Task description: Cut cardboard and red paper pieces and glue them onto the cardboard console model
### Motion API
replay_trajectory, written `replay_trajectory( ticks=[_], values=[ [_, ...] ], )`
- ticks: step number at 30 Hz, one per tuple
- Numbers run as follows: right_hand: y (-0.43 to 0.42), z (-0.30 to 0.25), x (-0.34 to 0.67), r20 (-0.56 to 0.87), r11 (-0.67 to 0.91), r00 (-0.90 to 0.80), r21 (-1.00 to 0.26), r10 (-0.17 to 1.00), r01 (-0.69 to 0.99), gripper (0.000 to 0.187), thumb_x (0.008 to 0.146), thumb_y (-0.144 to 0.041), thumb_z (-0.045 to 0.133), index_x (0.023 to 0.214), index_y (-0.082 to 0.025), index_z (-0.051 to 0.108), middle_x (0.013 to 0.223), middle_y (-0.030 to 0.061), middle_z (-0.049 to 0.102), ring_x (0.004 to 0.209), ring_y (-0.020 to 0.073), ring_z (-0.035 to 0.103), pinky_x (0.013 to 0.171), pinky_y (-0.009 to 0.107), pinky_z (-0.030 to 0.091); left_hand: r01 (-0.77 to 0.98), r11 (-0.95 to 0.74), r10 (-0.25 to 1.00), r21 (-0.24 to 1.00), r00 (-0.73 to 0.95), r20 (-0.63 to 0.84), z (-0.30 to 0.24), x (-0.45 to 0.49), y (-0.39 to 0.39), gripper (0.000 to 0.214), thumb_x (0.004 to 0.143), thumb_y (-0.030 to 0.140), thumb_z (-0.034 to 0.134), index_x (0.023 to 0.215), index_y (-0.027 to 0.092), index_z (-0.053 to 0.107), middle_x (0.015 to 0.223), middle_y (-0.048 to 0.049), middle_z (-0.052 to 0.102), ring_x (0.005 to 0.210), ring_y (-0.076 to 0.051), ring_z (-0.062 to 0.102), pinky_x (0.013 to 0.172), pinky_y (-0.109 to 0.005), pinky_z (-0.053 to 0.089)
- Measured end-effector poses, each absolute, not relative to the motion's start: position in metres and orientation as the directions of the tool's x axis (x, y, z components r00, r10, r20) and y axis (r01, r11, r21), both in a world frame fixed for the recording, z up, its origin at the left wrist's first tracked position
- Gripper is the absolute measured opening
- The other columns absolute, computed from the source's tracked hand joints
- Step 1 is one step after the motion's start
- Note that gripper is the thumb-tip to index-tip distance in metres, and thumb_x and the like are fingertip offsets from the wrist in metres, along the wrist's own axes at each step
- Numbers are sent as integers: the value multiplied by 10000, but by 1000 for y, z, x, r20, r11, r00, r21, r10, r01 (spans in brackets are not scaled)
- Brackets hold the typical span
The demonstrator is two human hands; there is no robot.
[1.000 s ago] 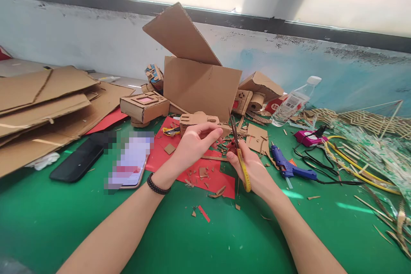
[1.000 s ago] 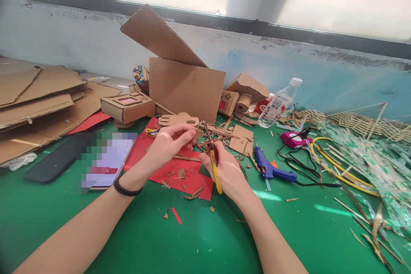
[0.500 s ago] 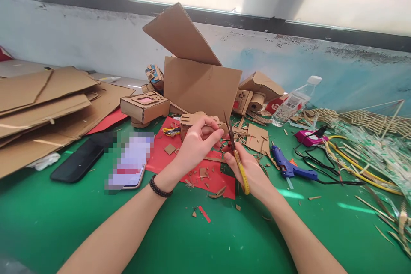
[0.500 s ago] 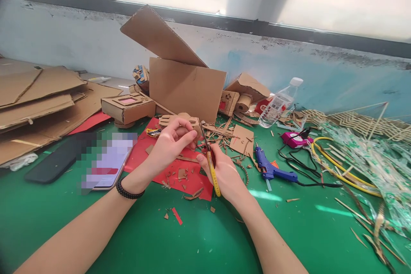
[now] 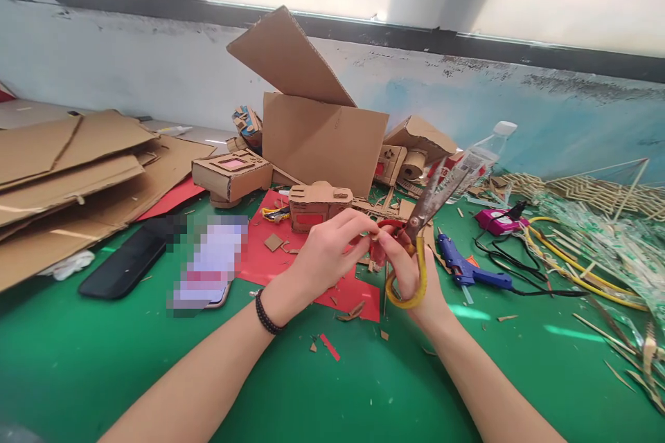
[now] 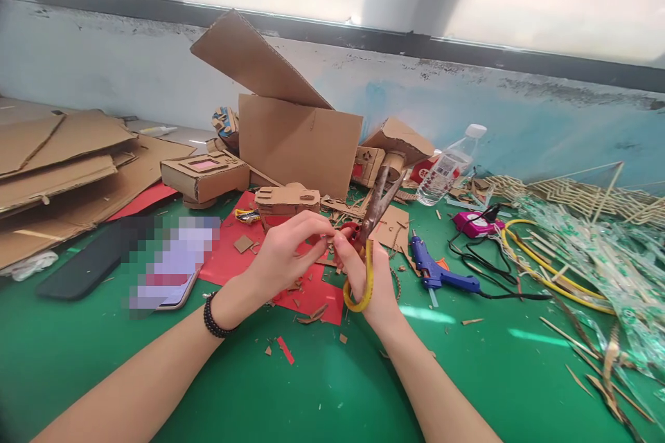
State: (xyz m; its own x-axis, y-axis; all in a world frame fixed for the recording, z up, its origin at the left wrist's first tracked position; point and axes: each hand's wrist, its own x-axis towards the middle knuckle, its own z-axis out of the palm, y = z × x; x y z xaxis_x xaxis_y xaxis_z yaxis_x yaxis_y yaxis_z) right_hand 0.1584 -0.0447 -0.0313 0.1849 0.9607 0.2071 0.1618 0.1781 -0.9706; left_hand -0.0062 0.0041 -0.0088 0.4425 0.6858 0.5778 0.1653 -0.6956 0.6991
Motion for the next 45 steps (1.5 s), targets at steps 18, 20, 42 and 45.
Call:
replay_trajectory(
  ticks=[18, 20, 42, 45],
  values=[
    [-41, -28, 167, 175, 132, 111, -940, 978, 316, 459, 915, -689, 589, 978, -236, 545, 843, 18, 608, 701, 174, 541, 622, 298, 463, -221, 67, 877, 973, 478, 49, -3, 1, 3, 323, 853, 405, 794, 932, 195, 562, 802, 1, 688, 665, -124, 666, 681, -266, 589],
    [-42, -32, 166, 143, 117, 52, -933, 988, 341, 438, 939, -678, 556, 1005, -246, 524, 900, 29, 629, 735, 182, 552, 654, 306, 469, -284, 52, 898, 957, 433, 80, -1, 1, 3, 324, 852, 405, 790, 927, 195, 554, 821, -1, 690, 677, -120, 665, 693, -260, 586],
    [-45, -43, 160, 108, 117, -46, -861, 993, 495, 302, 956, -549, 578, 979, -256, 509, 798, -3, 622, 773, 214, 579, 743, 334, 473, -275, -56, 935, 960, 322, 147, 2, 0, 1, 259, 867, 377, 752, 926, 199, 574, 824, 13, 632, 647, -110, 636, 654, -243, 546],
    [-45, -42, 160, 105, 112, -41, -860, 994, 497, 302, 954, -552, 566, 991, -258, 508, 800, 5, 621, 784, 228, 586, 747, 346, 475, -283, -57, 938, 957, 314, 149, 3, 0, 0, 242, 870, 356, 747, 920, 201, 568, 816, 21, 624, 634, -103, 635, 640, -235, 535]
  ],
)
